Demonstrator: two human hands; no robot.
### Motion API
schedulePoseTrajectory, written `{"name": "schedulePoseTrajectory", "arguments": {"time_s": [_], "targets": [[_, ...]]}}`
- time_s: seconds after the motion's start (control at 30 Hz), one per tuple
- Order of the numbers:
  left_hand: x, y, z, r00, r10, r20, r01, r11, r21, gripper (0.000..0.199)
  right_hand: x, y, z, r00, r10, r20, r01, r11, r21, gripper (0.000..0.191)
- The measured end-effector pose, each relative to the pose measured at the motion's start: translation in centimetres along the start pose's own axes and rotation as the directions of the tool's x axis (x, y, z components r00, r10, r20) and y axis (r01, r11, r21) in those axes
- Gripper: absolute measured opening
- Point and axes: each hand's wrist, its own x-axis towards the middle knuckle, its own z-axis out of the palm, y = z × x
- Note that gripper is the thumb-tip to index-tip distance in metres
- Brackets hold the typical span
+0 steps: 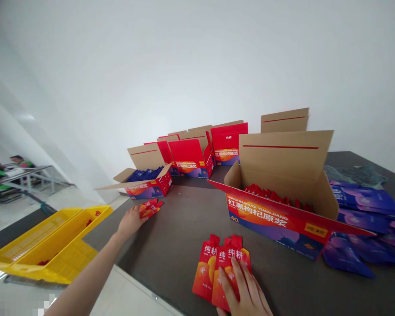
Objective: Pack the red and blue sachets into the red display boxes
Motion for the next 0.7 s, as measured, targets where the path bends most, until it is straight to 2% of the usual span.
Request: {"name": "schedulePoseTrajectory", "arguments": {"time_s": [0.13, 0.27, 0.33, 0.43, 0.5, 0.6, 0.7], "targets": [[-1.5, 1.5, -0.2, 0.989, 0.047, 0.137, -0.029, 0.991, -0.130, 0.042, 0.1, 0.0, -0.4, 1.000, 0.010, 0.022, -0.010, 1.000, 0.004, 0.056], [-6.4, 5.4, -0.1, 0.944, 0.197, 0.264, -0.105, 0.940, -0.326, 0.034, 0.6, -0.1, -1.1, 0.999, 0.024, 0.024, -0.024, 1.000, 0.008, 0.055], [-9.8, 8.0, 0.1, 0.896, 0.289, 0.336, -0.122, 0.889, -0.441, 0.037, 0.9, -0.2, -1.4, 1.000, 0.026, 0.006, -0.026, 1.000, 0.011, 0.054], [-14.4, 11.7, 0.2, 0.771, 0.467, 0.433, -0.044, 0.718, -0.695, 0.041, 1.3, -0.3, -1.9, 0.999, 0.033, -0.027, -0.033, 0.999, 0.006, 0.051], [-16.6, 13.6, 0.1, 0.731, 0.514, 0.449, -0.018, 0.672, -0.740, 0.039, 1.4, -0.3, -2.0, 0.998, 0.039, -0.039, -0.039, 0.999, 0.001, 0.051], [-18.2, 15.3, -0.2, 0.738, 0.544, 0.400, -0.106, 0.678, -0.727, 0.036, 1.5, -0.4, -2.2, 0.998, 0.037, -0.048, -0.037, 0.999, -0.003, 0.051], [-17.3, 15.2, -0.9, 0.753, 0.572, 0.326, -0.308, 0.744, -0.593, 0.033, 1.3, -0.3, -2.0, 0.998, 0.043, -0.035, -0.044, 0.999, -0.012, 0.052]]}}
